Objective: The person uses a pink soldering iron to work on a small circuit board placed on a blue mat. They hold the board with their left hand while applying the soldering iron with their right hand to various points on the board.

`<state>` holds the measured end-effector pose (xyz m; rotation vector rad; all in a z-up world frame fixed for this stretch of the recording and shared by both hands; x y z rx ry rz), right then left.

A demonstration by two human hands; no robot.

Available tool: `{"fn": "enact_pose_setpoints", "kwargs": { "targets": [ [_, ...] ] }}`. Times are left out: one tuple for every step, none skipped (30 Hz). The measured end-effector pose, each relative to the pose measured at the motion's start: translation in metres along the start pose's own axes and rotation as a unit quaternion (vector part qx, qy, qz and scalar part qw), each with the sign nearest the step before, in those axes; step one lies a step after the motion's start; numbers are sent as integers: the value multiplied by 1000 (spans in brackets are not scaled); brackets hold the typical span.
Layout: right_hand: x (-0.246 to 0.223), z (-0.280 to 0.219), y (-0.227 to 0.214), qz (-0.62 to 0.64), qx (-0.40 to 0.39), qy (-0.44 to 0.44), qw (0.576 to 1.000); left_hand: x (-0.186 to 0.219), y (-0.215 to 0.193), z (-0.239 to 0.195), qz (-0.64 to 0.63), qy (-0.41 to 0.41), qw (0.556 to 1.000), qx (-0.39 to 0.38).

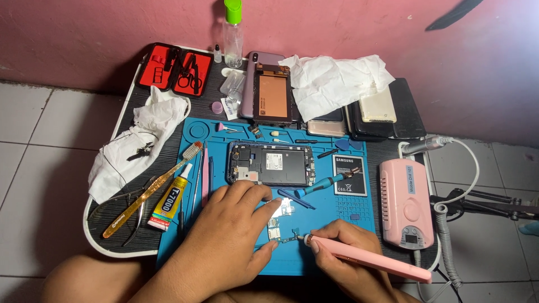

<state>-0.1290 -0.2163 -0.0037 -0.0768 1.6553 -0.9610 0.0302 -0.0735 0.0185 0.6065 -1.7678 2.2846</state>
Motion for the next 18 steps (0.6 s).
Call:
{"fn": "enact_pose_setpoints", "kwargs": {
  "targets": [
    [-1,0,0,3,0,-3,1000,0,-1,0,6,1,1000,-1],
    [-1,0,0,5,0,-6,1000,1,-1,0,12,2,1000,-3],
    [-5,1,-4,5,-1,-5,1000,0,-1,0,11,2,1000,-3],
    [-2,1,-5,18,-26,54,998,0,-1,0,11,3,1000,0],
    [0,1,-6,31,-49,111,992,-1,-2,1,12,4,1000,4],
    [-2,-3,-10,30,-49,111,992,1,-1,0,12,5,1000,5],
    [-4,-5,-14,-9,-56,106,993,0,-2,1,14,6,1000,16],
    [-5,-7,-17,-48,-64,100,992,0,-2,1,17,8,999,27],
    [-6,-9,-15,-50,-63,102,991,1,-1,1,14,9,999,28],
    [-15,-10,-16,-69,-28,38,997,1,-1,1,24,10,999,43],
    [-24,-13,-17,-86,7,-25,996,1,-1,1,33,10,998,56],
    [-24,-15,-14,-88,6,-23,996,3,0,2,31,10,998,55],
    [-29,-17,-11,-56,23,-61,996,3,-1,2,36,10,998,58],
    [-34,-20,-9,-23,40,-99,994,3,-2,3,42,11,997,62],
    [-34,-22,-5,-24,39,-98,994,3,-1,3,40,10,997,61],
    [-36,-25,-5,-25,68,-108,991,3,-1,3,41,12,997,60],
    [-37,-28,-4,-25,97,-120,988,3,-1,2,42,13,997,59],
    [-32,-28,-1,-24,94,-119,988,2,0,1,42,11,997,59]
  ]
}}
Point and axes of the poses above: each hand's wrist, its own z-axis towards the middle knuckle, its own y-axis out of the palm, x = y × z, the point moved 6 cm from there along z, towards the middle knuckle, and after that the axes turned 1 degree about -x, right-handed, at the moved point
